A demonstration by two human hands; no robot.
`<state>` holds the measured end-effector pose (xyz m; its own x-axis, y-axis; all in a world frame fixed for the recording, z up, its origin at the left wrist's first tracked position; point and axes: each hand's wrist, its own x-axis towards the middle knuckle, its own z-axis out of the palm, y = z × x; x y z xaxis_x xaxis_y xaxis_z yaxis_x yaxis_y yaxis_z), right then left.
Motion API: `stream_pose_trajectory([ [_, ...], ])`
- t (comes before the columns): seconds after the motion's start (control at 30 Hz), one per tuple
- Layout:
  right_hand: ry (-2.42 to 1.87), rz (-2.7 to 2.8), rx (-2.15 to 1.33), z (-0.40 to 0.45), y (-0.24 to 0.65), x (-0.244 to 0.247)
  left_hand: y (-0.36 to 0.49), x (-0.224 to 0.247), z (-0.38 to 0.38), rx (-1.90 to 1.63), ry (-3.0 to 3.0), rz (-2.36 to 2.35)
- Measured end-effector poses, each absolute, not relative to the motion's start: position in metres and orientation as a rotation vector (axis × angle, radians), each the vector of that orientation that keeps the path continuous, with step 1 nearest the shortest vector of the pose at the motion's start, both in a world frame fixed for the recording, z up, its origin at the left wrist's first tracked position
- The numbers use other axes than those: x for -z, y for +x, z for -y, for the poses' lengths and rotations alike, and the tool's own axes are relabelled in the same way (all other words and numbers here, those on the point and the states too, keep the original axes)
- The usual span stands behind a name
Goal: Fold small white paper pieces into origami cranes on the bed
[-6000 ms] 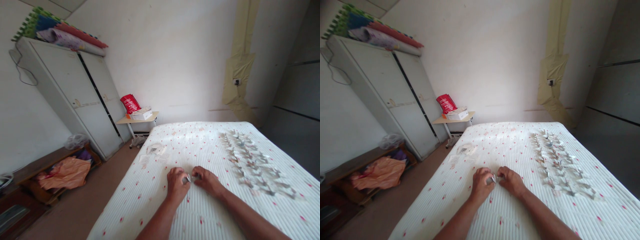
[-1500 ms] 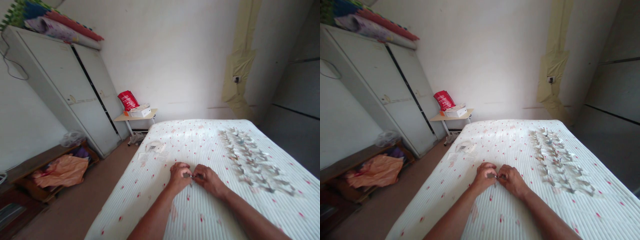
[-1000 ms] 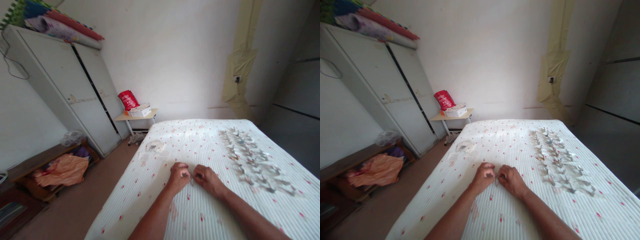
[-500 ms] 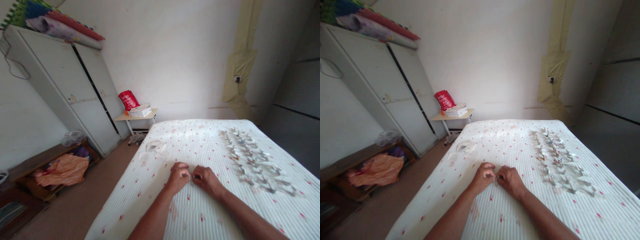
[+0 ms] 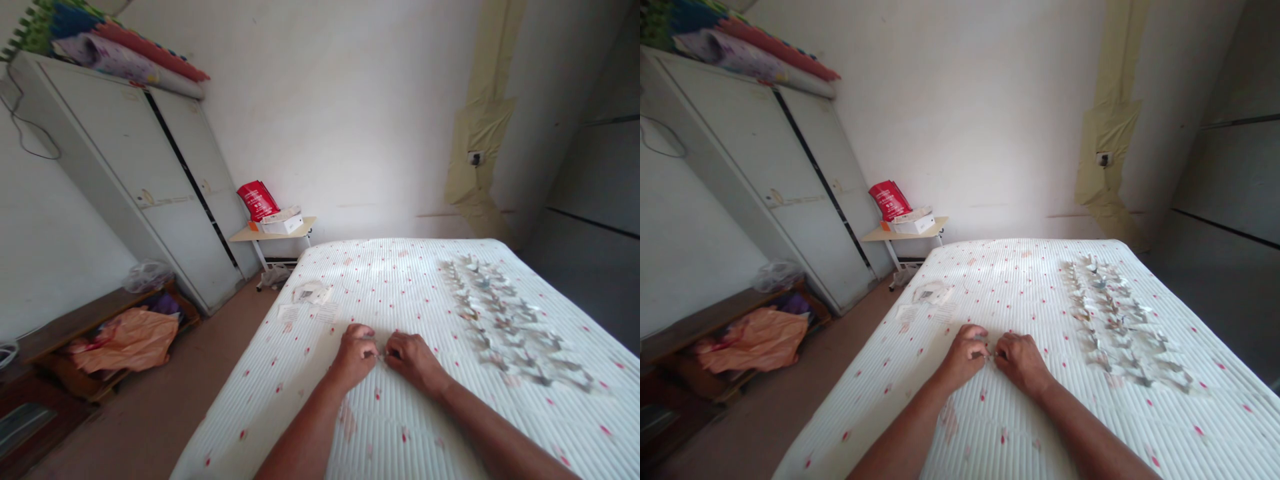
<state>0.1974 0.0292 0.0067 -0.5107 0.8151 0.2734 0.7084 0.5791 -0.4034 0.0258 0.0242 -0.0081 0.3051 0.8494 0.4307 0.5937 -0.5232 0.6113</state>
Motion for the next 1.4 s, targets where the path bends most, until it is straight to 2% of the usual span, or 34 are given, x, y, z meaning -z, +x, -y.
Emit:
stream_pose_trajectory([
  [0.57,-1.183,2.326,-0.422,-0.03,0.201,-0.005,0.027,0.009,-0.024,-1.057,2.356,-1.307],
  [0.9,-1.236,2.318,-0.384,-0.031,0.2,-0.002,0.027,-0.003,-0.01,-0.893,2.69,-1.325],
  [1.1,-1.237,2.327,-0.382,-0.031,0.199,-0.003,0.03,-0.009,-0.006,-0.841,2.669,-1.381],
  [1.4,-1.217,2.313,-0.405,-0.032,0.2,0.001,0.037,0.001,-0.01,-0.979,2.444,-1.53],
])
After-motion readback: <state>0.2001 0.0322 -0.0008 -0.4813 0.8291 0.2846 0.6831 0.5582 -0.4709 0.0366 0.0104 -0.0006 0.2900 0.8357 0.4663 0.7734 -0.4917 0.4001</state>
